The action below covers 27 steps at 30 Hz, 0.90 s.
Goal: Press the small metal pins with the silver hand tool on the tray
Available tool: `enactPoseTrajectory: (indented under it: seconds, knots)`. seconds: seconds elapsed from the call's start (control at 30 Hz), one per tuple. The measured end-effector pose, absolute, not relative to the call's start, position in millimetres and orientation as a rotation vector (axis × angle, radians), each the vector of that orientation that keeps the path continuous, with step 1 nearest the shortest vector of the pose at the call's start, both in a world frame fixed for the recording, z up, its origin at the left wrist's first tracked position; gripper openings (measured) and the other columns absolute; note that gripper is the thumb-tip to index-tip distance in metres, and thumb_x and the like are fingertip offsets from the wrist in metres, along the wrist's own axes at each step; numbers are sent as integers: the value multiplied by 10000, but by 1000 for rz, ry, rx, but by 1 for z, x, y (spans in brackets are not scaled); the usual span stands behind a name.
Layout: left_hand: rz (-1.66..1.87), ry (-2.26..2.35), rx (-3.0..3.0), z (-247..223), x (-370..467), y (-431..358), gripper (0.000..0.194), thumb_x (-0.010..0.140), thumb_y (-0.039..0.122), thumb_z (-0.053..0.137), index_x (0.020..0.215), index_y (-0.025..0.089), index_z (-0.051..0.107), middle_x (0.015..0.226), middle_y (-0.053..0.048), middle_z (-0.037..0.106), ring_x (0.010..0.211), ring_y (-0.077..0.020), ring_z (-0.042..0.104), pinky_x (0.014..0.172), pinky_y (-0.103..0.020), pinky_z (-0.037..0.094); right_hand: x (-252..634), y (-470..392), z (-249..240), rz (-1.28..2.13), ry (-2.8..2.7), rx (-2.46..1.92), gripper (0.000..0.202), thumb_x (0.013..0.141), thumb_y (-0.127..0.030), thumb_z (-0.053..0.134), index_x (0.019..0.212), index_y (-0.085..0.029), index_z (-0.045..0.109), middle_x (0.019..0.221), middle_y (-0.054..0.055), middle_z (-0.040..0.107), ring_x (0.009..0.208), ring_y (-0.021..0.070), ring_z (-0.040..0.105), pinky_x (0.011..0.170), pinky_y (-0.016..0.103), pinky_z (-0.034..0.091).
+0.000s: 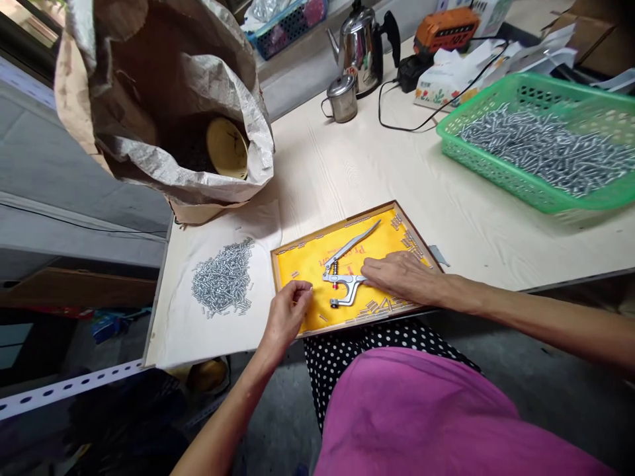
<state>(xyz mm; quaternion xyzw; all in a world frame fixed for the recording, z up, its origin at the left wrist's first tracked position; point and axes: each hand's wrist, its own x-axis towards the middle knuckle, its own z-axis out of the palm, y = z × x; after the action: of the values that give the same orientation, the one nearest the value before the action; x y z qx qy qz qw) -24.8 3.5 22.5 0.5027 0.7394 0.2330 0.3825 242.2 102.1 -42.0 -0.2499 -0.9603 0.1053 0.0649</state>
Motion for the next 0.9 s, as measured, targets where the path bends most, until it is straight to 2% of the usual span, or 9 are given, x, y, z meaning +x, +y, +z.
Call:
enactPoseTrajectory:
  seconds: [0.1,0.23,0.4,0.5,0.67,0.9]
  knots:
    - [642,1798,1074,11,-12,8,296,779,392,679,929,137,692,765,-29,676,604,-130,575,563,-246,476,233,101,-42,372,-2943,-791,261,1052,-306,375,962,-187,589,888,54,664,561,131,391,545,364,114]
    - [674,1751,870,3,1,15,383,666,472,780,794,127,675,585,18,586,501,-99,506,492,-222,433,232,101,-37,424,-2954,-794,246,1046,-263,363,975,-187,586,875,55,658,572,133,399,545,361,121]
    - [632,1777,810,7,11,21,458,589,549,814,690,131,657,495,28,539,435,-75,433,433,-196,333,233,101,-33,391,-2965,-702,219,1017,-145,352,1031,-185,568,911,57,659,624,143,446,562,363,129]
    - [617,1798,797,9,13,21,453,559,543,825,645,136,643,487,26,538,440,-72,431,442,-195,330,233,102,-30,419,-2973,-691,202,1001,-122,362,991,-186,553,897,55,651,634,144,452,572,365,139]
    - [583,1816,794,7,13,20,426,549,523,805,627,138,641,495,24,540,450,-74,433,457,-203,339,234,102,-28,475,-2965,-703,168,981,-119,378,949,-195,525,902,54,643,624,140,427,583,370,146]
    - [381,1800,916,4,5,28,371,641,480,777,585,145,627,463,27,525,436,-77,418,460,-211,312,234,101,-30,465,-2946,-707,175,986,-121,382,975,-192,542,907,58,651,629,141,433,592,367,158]
